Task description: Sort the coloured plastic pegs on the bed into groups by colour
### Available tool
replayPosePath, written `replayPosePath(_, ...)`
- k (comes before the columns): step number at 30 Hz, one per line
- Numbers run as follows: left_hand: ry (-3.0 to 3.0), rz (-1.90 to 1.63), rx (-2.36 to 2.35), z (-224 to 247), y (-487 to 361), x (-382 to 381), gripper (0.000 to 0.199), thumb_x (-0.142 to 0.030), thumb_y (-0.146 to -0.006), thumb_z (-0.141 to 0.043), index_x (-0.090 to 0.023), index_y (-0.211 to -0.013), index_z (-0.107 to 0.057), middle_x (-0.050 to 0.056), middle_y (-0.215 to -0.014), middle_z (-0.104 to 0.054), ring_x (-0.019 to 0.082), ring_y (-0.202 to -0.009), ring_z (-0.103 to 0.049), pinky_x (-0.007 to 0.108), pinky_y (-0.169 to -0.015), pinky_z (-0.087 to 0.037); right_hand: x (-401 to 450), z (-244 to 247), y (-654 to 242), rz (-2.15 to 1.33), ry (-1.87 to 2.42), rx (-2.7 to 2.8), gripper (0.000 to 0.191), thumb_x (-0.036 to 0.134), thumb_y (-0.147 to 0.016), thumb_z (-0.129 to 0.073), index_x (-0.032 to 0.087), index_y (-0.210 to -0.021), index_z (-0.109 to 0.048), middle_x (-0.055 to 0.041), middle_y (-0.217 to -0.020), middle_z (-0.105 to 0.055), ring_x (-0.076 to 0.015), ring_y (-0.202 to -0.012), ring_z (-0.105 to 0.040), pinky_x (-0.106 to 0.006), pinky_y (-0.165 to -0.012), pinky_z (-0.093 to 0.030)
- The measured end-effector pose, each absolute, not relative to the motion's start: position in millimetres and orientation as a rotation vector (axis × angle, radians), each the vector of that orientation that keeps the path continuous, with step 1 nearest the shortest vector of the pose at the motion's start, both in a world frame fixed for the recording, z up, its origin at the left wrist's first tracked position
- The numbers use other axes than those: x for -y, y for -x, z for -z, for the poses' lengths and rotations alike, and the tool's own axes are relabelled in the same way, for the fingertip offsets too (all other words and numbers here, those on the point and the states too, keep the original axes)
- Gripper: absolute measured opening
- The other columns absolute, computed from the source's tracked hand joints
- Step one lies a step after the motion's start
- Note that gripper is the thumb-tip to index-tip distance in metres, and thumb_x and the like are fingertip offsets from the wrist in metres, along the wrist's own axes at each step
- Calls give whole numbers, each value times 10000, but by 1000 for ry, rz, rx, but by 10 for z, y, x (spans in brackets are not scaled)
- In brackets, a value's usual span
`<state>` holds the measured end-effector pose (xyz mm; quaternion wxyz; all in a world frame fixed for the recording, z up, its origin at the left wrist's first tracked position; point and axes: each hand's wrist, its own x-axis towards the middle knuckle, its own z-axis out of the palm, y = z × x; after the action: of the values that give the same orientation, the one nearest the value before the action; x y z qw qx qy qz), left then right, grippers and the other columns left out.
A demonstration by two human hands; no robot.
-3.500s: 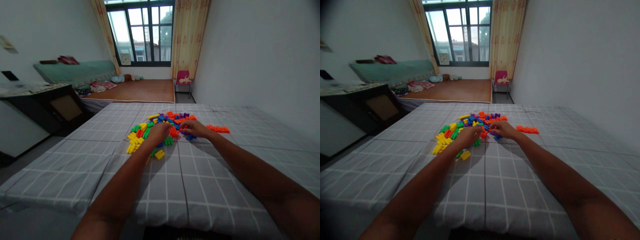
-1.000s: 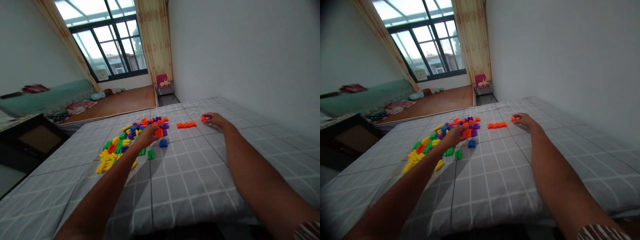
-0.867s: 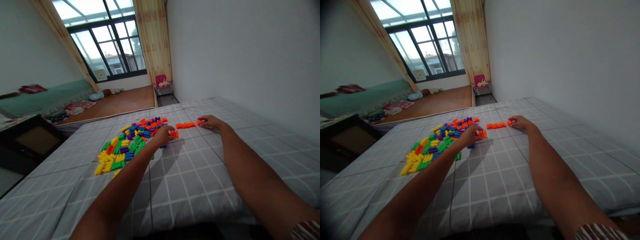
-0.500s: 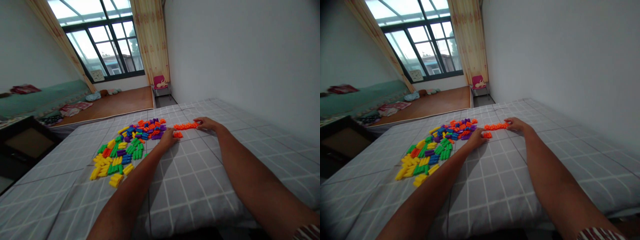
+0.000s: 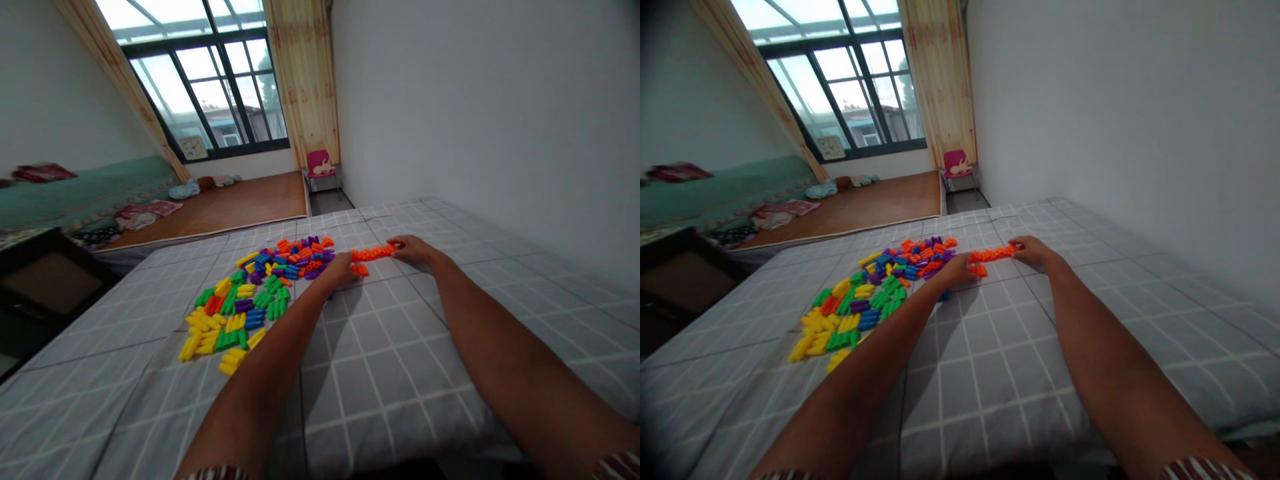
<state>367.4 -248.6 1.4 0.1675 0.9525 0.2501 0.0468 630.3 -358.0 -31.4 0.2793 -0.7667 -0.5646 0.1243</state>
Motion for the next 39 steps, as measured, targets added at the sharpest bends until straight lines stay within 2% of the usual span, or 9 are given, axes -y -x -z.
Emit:
replayPosePath(6,-2770,-74,-729,-67,-3636,2543,660,-392,-730,-744,-111,-1285,-523,175,-1306,-590,275,-1178,-578,311,-947,-470,3576,321,-6328,-358,2010,1537,553,233,-710,-705,166,-1256,-647,-115,-1214,-676,-235,-937,-665,-359,-880,-523)
replayPosePath(10,-2836,-153,-723,-149,-3456,2656,706,-367,-782,-693,-126,-1387,-420,183,-1421,-468,271,-1204,-564,316,-954,-476,3587,302,-6344,-408,2006,1553,580,246,-691,-723,156,-1259,-646,-134,-1224,-668,-246,-931,-666,-370,-870,-528)
replayPosePath(14,-2924,-208,-613,-215,-3056,2844,592,-330,-857,-595,-200,-1403,-407,128,-1497,-382,253,-1181,-581,338,-918,-514,3580,305,-6354,-429,2013,1570,548,259,-682,-718,162,-1220,-672,-117,-1185,-688,-249,-937,-672,-370,-879,-525)
replayPosePath(20,-2951,-237,-497,-163,-2387,3050,449,-308,-902,-508,-239,-1344,-479,74,-1471,-429,204,-1081,-630,310,-851,-548,3577,266,-6338,-477,2028,1562,569,274,-674,-721,173,-1231,-665,-120,-1174,-692,-254,-951,-673,-363,-867,-529)
replayPosePath(24,-2921,-314,-456,-44,-2206,3086,390,-302,-922,-475,-252,-1306,-520,45,-1417,-494,173,-1097,-617,280,-865,-539,3602,224,-6297,-483,2089,1520,534,373,-700,-723,182,-1198,-685,-120,-1140,-704,-253,-949,-675,-354,-853,-531)
replayPosePath(29,-2935,-291,-480,59,-2184,3030,315,-292,-920,-471,-256,-1201,-607,27,-1253,-631,193,-1122,-593,295,-862,-532,3520,178,-6174,-99,2131,1429,450,529,-832,-550,204,-1097,-713,-107,-1070,-724,-252,-947,-671,-384,-860,-521)
replayPosePath(34,-2978,-314,-622,-79,-2091,2665,297,-234,-897,-478,-244,-1122,-672,43,-1119,-691,222,-1075,-591,332,-906,-502,3173,-43,-5628,31,1905,1661,351,432,-869,-511,204,-1055,-704,-83,-1027,-735,-219,-887,-671,-356,-809,-522)
replayPosePath(37,-2972,-358,-810,-154,-1983,2372,316,-229,-895,-488,-210,-1154,-668,75,-1153,-680,240,-1113,-558,366,-969,-469,2863,-191,-5116,-22,1796,1938,290,328,-854,-542,218,-1064,-710,-54,-1011,-742,-193,-841,-677,-320,-787,-516)
replayPosePath(39,-2961,-410,-924,-132,-1906,2223,345,-249,-902,-492,-214,-1212,-639,78,-1243,-641,250,-1167,-517,393,-998,-450,2631,-240,-4803,-16,1771,2076,308,247,-844,-545,230,-1106,-707,-45,-1049,-739,-191,-899,-677,-305,-828,-502)
